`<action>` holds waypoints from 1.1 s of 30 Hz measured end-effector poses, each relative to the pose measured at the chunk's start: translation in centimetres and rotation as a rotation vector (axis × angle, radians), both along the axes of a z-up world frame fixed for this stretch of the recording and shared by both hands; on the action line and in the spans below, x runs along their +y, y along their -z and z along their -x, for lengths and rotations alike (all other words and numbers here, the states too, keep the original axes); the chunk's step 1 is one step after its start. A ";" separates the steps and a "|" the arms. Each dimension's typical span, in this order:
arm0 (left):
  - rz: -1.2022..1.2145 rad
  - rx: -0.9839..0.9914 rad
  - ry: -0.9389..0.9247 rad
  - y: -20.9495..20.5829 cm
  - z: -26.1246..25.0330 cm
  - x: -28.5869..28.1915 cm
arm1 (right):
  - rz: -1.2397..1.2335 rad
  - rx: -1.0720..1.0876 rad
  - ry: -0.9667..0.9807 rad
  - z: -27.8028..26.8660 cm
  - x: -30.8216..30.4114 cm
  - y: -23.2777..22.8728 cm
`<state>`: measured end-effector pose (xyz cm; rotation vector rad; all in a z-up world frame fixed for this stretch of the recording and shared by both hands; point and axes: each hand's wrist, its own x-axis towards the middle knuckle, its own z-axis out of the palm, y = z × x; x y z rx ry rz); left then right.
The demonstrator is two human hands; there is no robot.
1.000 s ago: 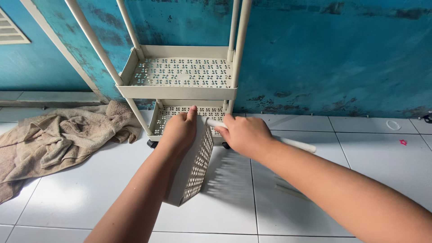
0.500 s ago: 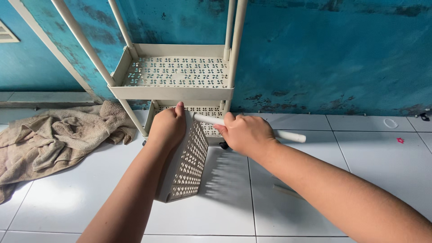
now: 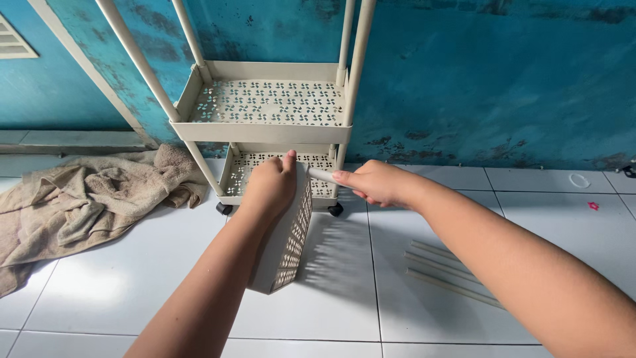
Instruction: The person assembles a white plastic rolling cart by inserting vertical poles into perforated shelves and securing each shelf onto the frame. They align and press the components together to complete the cart.
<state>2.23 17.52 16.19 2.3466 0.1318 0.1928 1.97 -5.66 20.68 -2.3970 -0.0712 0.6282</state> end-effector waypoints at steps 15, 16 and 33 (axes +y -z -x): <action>0.735 0.272 -0.054 1.3 0.1 -1.1 | -0.325 -0.698 -0.103 2.4 -3.4 -8.5; 0.803 0.304 -0.073 2.0 -0.1 -1.2 | -0.482 -0.526 -0.042 2.7 -4.9 -9.8; 1.197 0.449 -0.327 20.1 -3.1 4.0 | -0.582 0.325 0.242 -4.0 -26.9 11.2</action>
